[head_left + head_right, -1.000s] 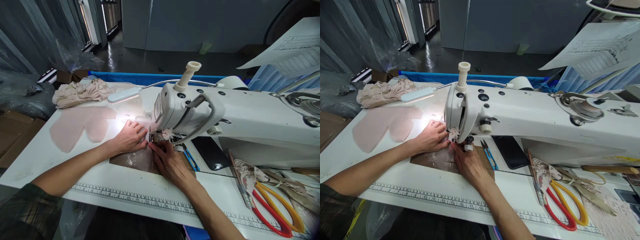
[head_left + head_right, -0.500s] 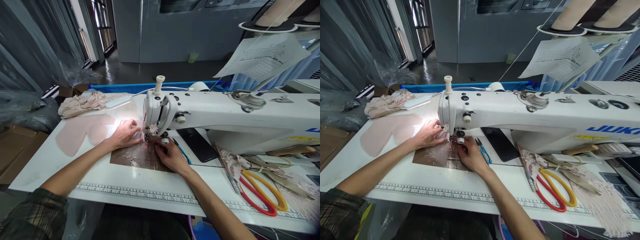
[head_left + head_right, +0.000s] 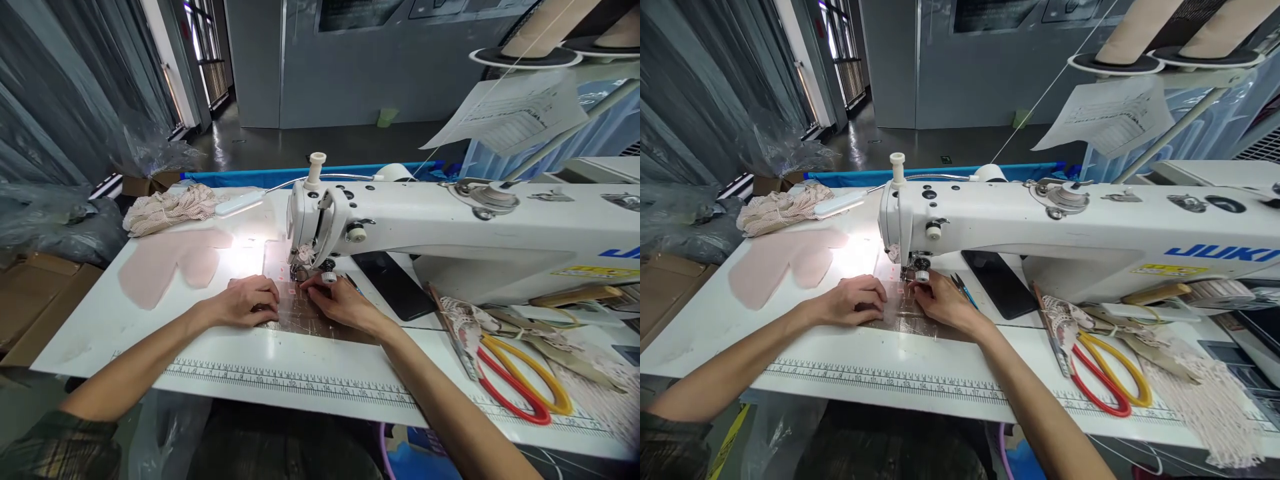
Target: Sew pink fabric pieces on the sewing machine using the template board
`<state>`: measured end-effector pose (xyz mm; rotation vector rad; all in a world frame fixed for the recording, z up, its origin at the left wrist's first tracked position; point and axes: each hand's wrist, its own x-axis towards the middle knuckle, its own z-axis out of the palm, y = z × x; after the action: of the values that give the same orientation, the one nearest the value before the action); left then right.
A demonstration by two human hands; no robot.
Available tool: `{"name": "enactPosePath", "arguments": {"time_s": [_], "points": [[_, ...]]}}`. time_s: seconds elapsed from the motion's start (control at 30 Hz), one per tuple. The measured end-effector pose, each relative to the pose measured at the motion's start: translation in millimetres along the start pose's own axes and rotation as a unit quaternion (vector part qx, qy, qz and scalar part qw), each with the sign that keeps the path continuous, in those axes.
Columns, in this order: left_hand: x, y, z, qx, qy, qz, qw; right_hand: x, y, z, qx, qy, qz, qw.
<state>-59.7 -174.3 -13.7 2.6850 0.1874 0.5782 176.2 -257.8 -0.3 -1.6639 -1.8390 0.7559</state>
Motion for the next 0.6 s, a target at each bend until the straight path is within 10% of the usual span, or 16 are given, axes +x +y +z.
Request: {"name": "enactPosePath", "arguments": {"time_s": [0.27, 0.6], "points": [[0.4, -1.8, 3.1, -0.040, 0.039, -0.016, 0.998, -18.0, -0.9, 26.8, 0.014, 0.005, -0.197, 0.980], [0.1, 2.7, 1.6, -0.053, 0.059, 0.013, 0.997, -16.5, -1.2, 36.8, -0.030, 0.002, -0.196, 0.980]]}}
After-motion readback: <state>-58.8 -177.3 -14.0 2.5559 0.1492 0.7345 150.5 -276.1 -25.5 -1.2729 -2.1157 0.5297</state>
